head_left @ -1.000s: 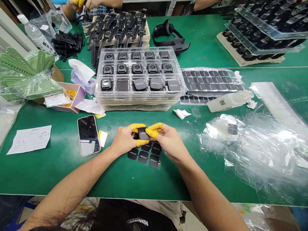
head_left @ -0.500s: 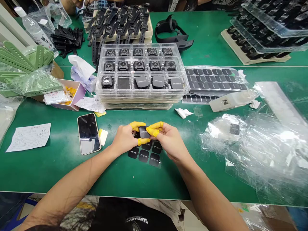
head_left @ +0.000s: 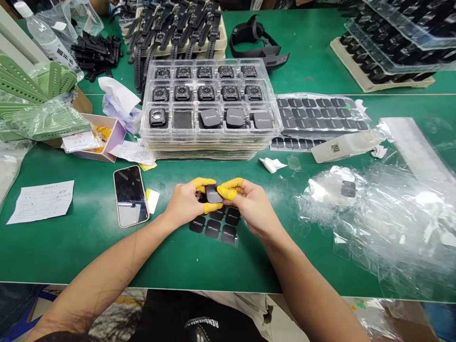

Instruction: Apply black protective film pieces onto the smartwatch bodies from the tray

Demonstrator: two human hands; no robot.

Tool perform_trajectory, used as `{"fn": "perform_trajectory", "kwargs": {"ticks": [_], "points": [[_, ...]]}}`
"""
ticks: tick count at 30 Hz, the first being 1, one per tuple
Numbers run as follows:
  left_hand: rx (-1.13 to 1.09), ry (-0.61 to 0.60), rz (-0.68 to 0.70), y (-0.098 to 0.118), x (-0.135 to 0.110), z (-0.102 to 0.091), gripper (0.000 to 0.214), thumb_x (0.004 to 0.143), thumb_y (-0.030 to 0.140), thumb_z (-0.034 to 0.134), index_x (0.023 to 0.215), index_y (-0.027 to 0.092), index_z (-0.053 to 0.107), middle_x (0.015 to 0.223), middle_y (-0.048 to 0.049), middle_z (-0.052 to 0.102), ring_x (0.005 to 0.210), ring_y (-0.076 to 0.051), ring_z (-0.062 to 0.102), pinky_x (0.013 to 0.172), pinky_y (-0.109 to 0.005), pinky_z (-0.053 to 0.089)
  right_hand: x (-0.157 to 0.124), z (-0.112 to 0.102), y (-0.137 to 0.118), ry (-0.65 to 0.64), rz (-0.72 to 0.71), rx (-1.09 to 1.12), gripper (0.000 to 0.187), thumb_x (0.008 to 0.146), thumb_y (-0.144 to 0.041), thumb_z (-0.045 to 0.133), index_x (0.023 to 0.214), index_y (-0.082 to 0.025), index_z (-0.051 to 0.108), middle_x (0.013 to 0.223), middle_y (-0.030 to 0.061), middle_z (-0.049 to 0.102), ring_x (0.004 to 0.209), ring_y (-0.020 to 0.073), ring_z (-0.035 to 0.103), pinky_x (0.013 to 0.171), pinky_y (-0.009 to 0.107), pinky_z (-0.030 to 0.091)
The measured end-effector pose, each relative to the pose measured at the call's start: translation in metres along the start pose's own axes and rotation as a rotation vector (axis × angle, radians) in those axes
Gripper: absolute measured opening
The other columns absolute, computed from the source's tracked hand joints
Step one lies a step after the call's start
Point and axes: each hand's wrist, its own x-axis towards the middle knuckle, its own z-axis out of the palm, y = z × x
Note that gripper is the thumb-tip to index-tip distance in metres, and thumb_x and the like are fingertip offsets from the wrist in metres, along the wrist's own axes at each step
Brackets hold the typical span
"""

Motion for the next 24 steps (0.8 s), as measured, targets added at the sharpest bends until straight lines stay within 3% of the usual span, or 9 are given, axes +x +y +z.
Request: {"fn": "perform_trajectory", "kwargs": {"ticks": [14, 20, 24], "points": [[-0.039, -0.011, -0.013, -0.0064, 0.0011, 0.0017, 0.061, 0.069, 0.034, 0.099, 0.127, 0.022, 0.083, 0.106, -0.0041, 0.089, 0.092, -0.023, 0.084, 0.092, -0.036, 0.069, -0.0006, 0.0017, 0.0018, 0.008, -0.023, -0.011, 0.055, 0.059, -0.062, 0.099, 0.085, -0.023, 0.071, 0.084, 0.0037, 0.077, 0.076, 0.0200, 0.073, 0.078, 0.039, 0.066], [-0.059, -0.019, -0.008, -0.0036, 0.0020, -0.0002, 0.061, 0.069, 0.039, 0.100, 0.125, 0.021, 0.083, 0.105, -0.0049, 0.088, 0.095, -0.024, 0.084, 0.094, -0.037, 0.069, -0.0043, -0.0013, 0.0017, 0.043, -0.049, -0.210, 0.068, 0.067, -0.060, 0.095, 0.116, -0.026, 0.065, 0.088, -0.0019, 0.073, 0.065, 0.0164, 0.070, 0.056, 0.029, 0.052], [-0.059, -0.103, 0.016, -0.0057, 0.0043, -0.0027, 0.066, 0.069, 0.042, 0.099, 0.129, 0.021, 0.081, 0.106, -0.0042, 0.088, 0.096, -0.025, 0.083, 0.093, -0.035, 0.068, -0.0007, 0.0019, 0.0042, -0.013, -0.102, -0.152, 0.068, 0.072, -0.063, 0.090, 0.123, -0.026, 0.064, 0.087, -0.0022, 0.071, 0.061, 0.0140, 0.066, 0.051, 0.027, 0.049]]}}
